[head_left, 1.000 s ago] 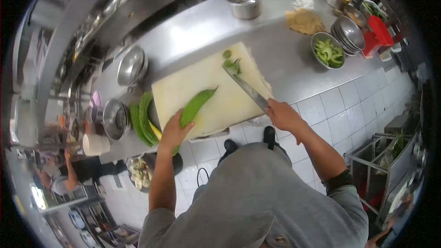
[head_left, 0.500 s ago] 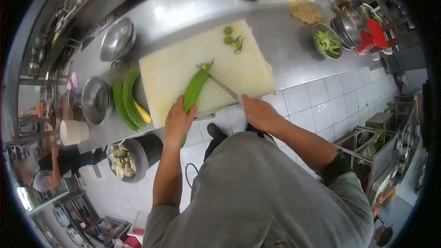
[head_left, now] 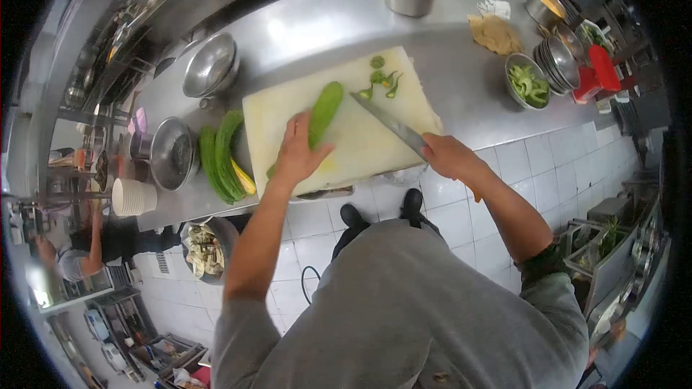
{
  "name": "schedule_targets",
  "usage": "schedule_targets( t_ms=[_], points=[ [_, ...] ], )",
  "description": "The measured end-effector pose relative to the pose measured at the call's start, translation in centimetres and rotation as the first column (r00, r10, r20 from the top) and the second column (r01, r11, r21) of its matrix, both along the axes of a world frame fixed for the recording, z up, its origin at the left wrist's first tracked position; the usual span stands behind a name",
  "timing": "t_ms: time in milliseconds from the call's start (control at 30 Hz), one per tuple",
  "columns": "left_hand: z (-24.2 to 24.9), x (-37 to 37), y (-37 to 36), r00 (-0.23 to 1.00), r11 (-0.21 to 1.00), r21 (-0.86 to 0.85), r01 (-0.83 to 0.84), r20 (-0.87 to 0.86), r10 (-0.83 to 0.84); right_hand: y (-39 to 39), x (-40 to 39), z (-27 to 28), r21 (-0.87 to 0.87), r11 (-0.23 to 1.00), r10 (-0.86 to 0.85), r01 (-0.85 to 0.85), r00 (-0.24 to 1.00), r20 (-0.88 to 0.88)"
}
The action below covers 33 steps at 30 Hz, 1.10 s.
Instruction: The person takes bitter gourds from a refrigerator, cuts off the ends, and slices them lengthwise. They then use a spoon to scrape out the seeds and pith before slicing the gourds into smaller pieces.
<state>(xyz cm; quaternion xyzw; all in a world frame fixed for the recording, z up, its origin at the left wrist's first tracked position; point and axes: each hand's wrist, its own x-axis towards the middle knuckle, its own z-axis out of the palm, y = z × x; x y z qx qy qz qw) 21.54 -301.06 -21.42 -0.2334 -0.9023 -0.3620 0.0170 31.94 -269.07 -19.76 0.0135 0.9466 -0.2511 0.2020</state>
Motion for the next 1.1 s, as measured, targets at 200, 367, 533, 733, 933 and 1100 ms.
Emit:
schedule_targets(
  t_ms=[200,367,533,733,933,1100],
  points=[
    [-0.3,-0.9,-1.3,0.985,0.908,-0.381,0.172,0.061,-0.160,0.9,0.6,2.6,0.121,0.993,0.017,0.002,0.988,-0.151],
    [-0.1,-1.4,-1.8,0.976,0.924,-0.313,0.219,0.080,-0.204,0.6,1.0,4.3,0.161,0.982,0.116,-0.100,0.989,-0.087],
    [0.1,-2.1,-1.9,0.967,0.917,-0.308,0.253,0.117,-0.227,0.2,0.2,5.5,0.108,0.989,0.095,-0.097,0.995,0.028],
    [-1.2,-2.0,-1.9,0.970,0.939,-0.246,0.241,0.097,-0.223,-2.1,-3.6,-1.6,0.003,0.995,0.104,-0.104,0.992,-0.077],
    [-1.4,-2.5,0.9,0.997,0.969,-0.241,0.060,0.056,-0.048,0.6,-5.2,1.3,-0.434,0.834,-0.178,0.340,0.911,0.371],
    [-2.9,-3.0,1.2,0.995,0.936,-0.352,0.012,0.101,0.026,0.1,-4.7,1.7,-0.501,0.808,-0.109,0.310,0.914,0.390]
  ],
)
